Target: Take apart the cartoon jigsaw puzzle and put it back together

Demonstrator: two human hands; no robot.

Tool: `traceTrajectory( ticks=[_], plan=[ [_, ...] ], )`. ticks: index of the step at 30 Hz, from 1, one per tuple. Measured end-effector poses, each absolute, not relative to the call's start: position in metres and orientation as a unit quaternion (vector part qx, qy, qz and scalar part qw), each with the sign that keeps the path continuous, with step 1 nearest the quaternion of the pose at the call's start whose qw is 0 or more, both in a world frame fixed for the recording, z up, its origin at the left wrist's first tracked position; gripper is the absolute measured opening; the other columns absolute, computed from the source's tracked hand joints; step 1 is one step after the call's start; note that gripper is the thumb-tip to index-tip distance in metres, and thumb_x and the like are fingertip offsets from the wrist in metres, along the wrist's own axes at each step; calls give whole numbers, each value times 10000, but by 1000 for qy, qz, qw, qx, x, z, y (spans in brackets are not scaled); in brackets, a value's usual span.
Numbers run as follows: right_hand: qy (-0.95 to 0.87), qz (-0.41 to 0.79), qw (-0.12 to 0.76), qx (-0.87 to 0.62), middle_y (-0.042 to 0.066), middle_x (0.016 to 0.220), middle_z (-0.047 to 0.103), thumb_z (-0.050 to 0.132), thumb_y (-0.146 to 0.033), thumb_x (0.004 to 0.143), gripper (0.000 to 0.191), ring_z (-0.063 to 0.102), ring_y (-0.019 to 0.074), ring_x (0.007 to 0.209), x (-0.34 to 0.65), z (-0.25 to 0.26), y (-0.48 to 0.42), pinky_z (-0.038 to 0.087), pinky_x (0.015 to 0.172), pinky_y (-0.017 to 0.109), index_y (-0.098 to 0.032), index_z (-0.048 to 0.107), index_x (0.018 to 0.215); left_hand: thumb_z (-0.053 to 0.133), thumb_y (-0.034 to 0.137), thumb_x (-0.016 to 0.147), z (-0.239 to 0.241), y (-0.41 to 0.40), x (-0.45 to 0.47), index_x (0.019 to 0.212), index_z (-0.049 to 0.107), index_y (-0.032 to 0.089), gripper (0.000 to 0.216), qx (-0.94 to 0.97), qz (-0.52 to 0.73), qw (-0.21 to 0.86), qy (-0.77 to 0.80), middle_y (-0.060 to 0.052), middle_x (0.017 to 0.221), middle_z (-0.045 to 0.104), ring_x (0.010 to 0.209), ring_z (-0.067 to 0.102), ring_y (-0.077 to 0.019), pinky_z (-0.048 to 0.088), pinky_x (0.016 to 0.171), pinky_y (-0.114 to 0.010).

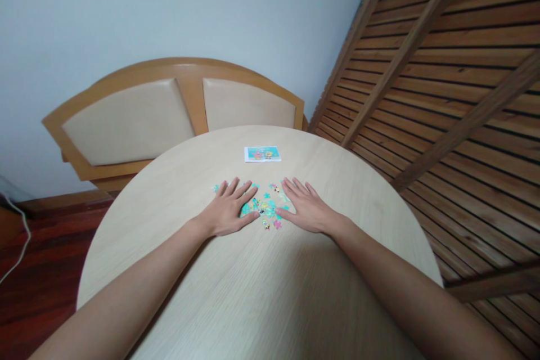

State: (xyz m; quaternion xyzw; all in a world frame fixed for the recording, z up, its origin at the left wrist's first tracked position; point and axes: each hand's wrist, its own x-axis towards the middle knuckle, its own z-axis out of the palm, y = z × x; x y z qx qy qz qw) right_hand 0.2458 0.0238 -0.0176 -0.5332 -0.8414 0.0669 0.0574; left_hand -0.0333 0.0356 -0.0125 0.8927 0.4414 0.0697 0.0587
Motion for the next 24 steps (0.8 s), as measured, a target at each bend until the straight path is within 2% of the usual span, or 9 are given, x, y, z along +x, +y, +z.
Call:
traceTrajectory(
  ticks=[8,12,15,19,24],
  plan=[
    [-845,63,55,-529,158,1687,154,307,-826,904,1030,96,363,1567,243,-16,22,121,1251,606,-129,129,1641,388,728,967,-14,34,-30,1627,232,196,862,906,80,55,413,-128,1670,219,1551,115,-400,135,1231,-625],
    [-834,76,32,-545,171,1690,88,292,-850,886,1091,54,355,1571,243,-11,19,93,1264,578,-71,129,1633,291,667,1022,-13,36,-31,1610,265,127,799,891,85,53,443,-157,1667,214,1555,130,-368,146,1247,-575],
    [-828,83,21,-554,179,1689,66,300,-862,873,1123,41,362,1569,244,-7,15,90,1266,573,-53,117,1630,246,653,1036,-14,40,-34,1593,316,134,763,869,100,52,482,-156,1665,229,1550,141,-385,176,1233,-597],
    [-838,77,28,-539,177,1689,102,318,-871,863,1116,68,383,1565,242,-7,12,112,1254,606,-88,131,1636,265,700,1015,-19,44,-37,1588,334,151,796,860,97,60,497,-167,1658,248,1543,155,-403,212,1221,-598],
    [-866,67,50,-493,135,1692,157,313,-846,890,1031,104,364,1567,235,-10,10,109,1260,591,-161,155,1643,292,648,1033,-21,44,-37,1585,331,146,747,893,117,69,429,-154,1654,269,1547,189,-351,240,1240,-539]
  ],
)
